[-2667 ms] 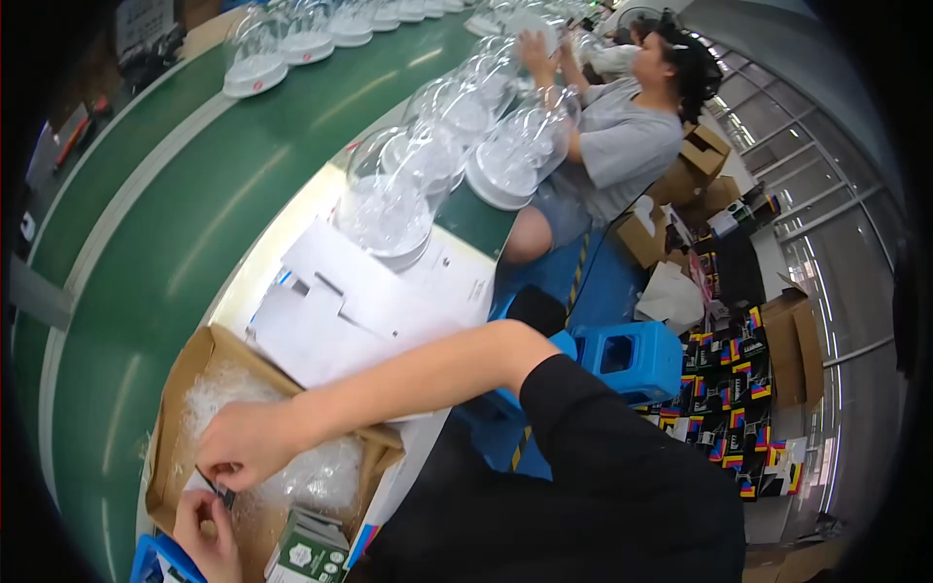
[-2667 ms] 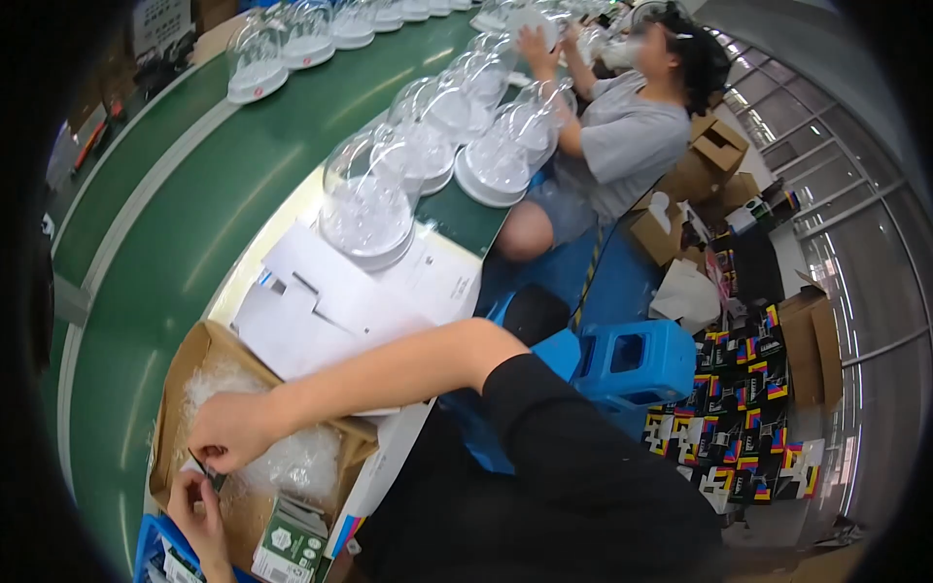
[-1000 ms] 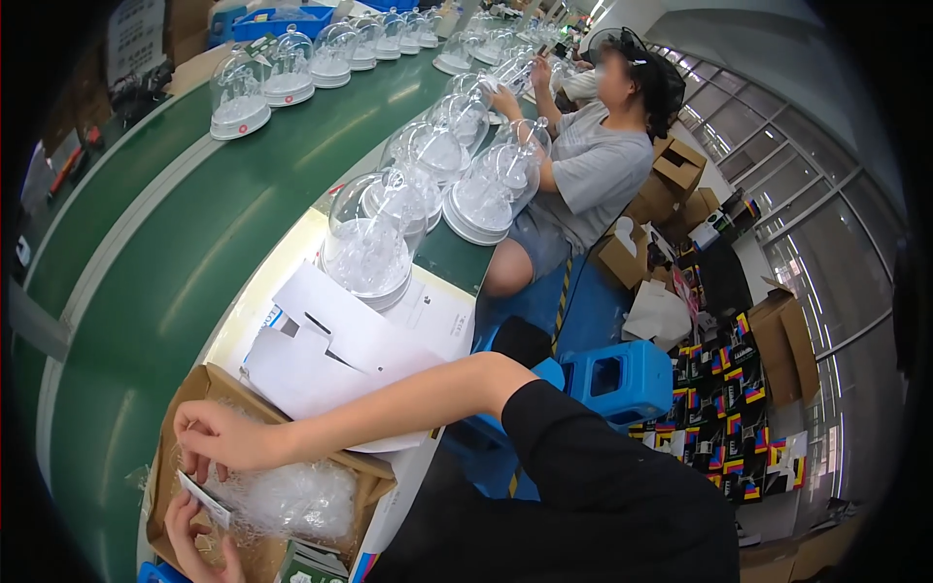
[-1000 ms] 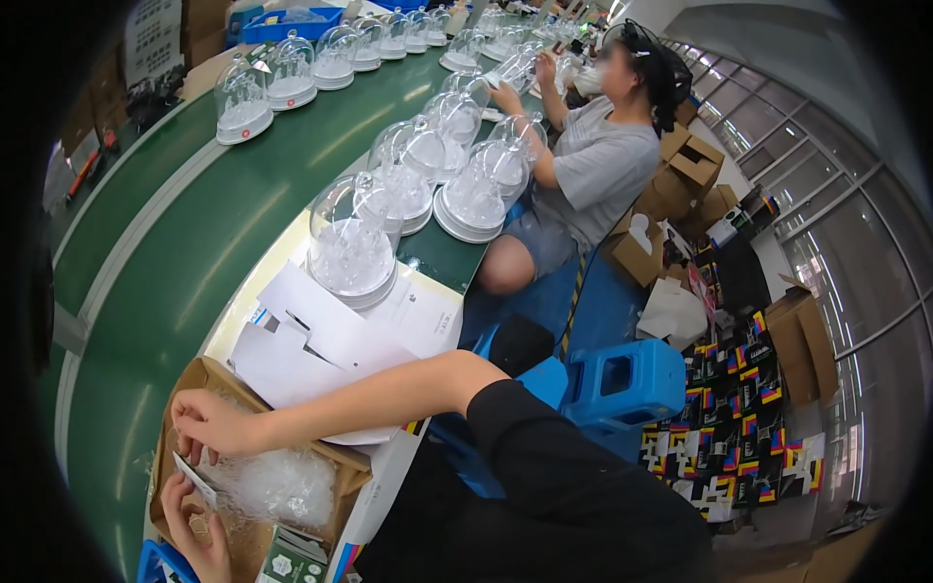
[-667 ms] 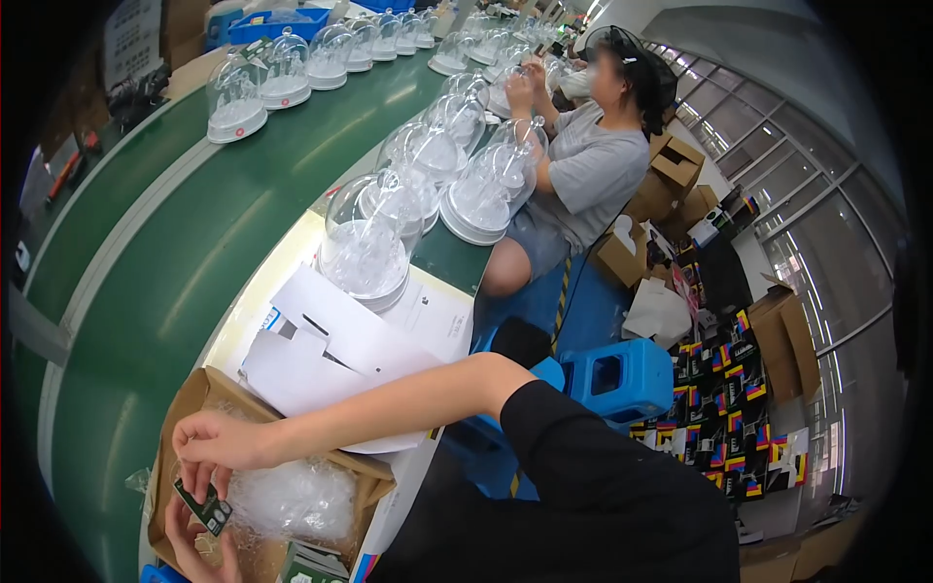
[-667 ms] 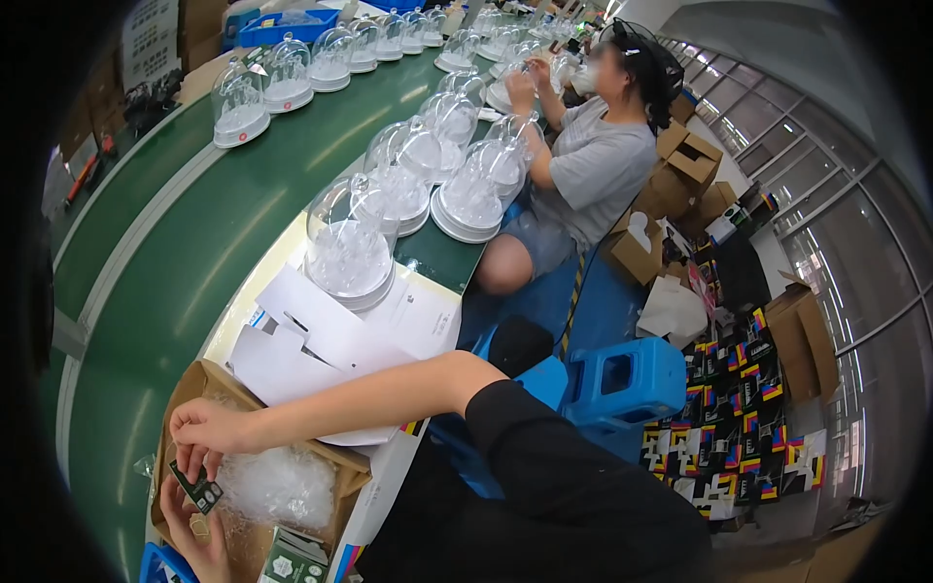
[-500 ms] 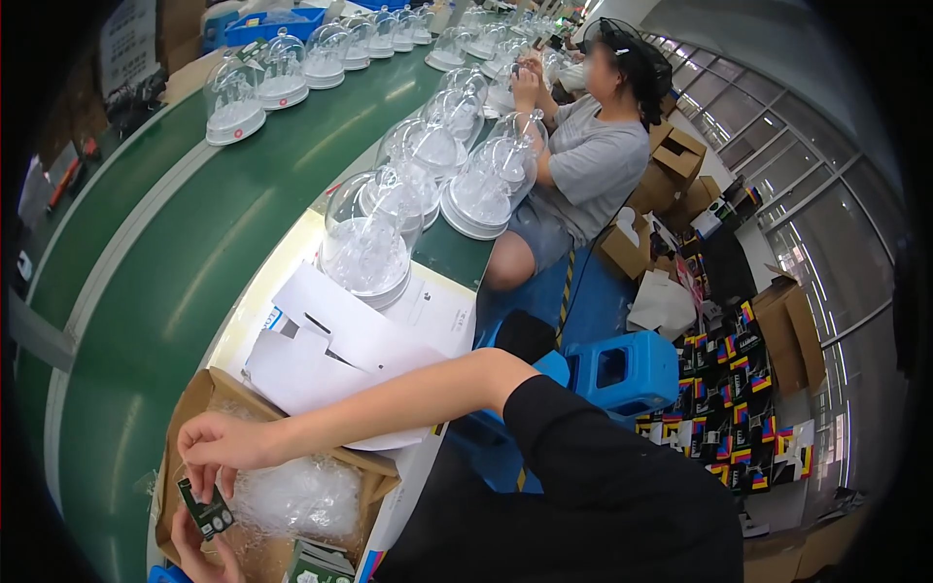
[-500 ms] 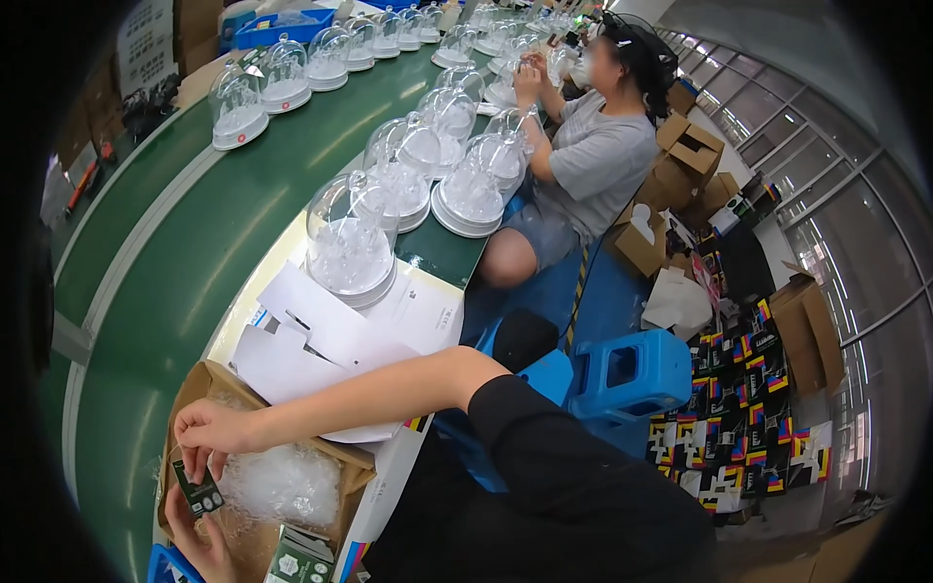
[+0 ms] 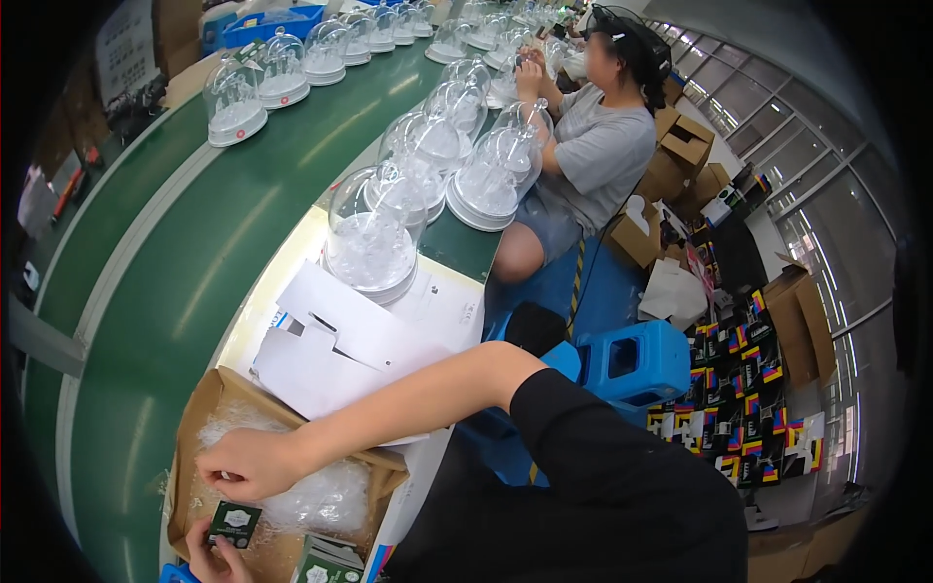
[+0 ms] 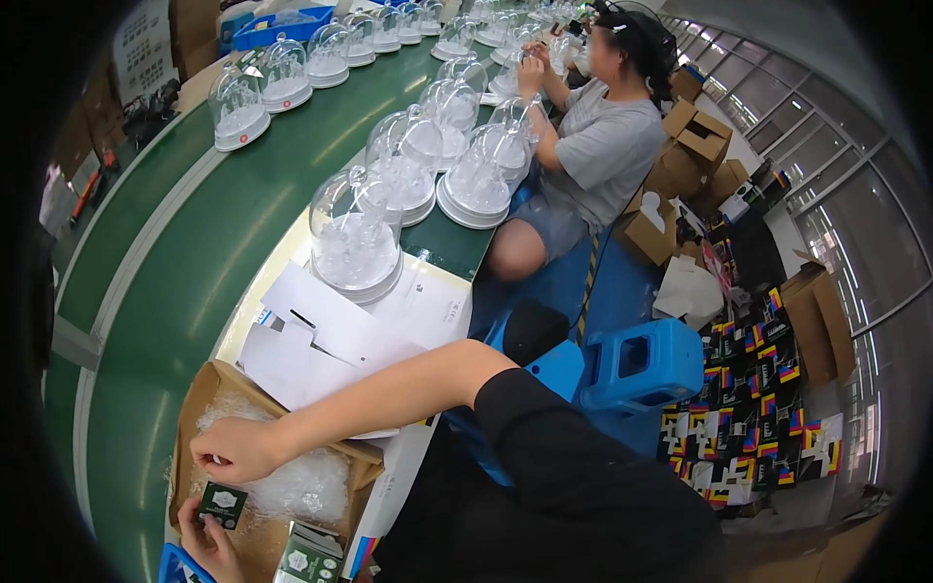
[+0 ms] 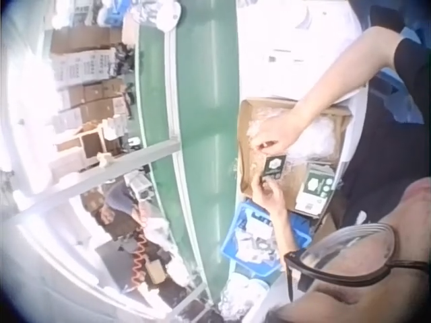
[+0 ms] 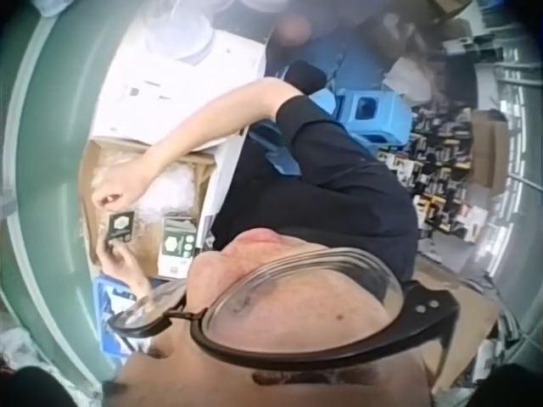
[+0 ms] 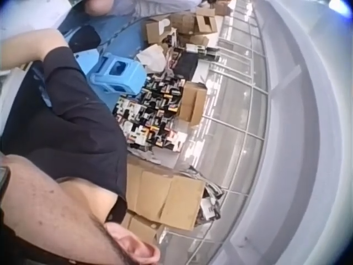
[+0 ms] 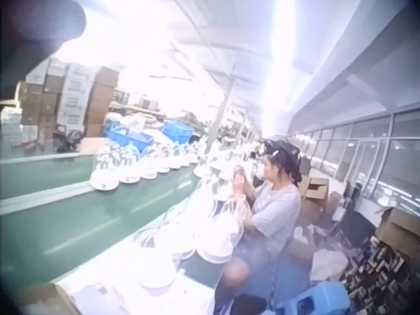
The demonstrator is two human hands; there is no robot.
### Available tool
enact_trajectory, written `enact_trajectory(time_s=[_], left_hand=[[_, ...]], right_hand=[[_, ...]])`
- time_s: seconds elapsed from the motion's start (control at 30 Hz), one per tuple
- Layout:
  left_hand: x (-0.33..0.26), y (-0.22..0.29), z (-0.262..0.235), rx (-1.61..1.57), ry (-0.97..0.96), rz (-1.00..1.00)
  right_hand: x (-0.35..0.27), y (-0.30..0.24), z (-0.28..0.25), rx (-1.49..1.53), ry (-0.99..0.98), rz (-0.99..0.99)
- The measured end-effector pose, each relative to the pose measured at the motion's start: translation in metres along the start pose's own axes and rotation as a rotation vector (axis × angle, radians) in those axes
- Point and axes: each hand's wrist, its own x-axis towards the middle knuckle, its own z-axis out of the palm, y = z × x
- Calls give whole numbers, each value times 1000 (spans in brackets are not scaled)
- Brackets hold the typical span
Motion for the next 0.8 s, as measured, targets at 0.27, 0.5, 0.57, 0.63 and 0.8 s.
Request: enact_trajectory(time_s=[0.27,0.5,0.57,0.63,0.8], left_hand=[[2,-27,8,-49,102,123],[1,-31,2,-29,-4,83],[1,-31,4,-37,10,78],[0,-31,5,-51,22,71],[-1,-31,4,-42,-31,21]], right_hand=[[2,-4,-3,-46,11,-6],[0,-3,-4,-18,-18,24],[1,-3,-4,-26,-17,23],[0,-5,-5,-35,-15,24],[1,-3,-4,-18,-7,20]])
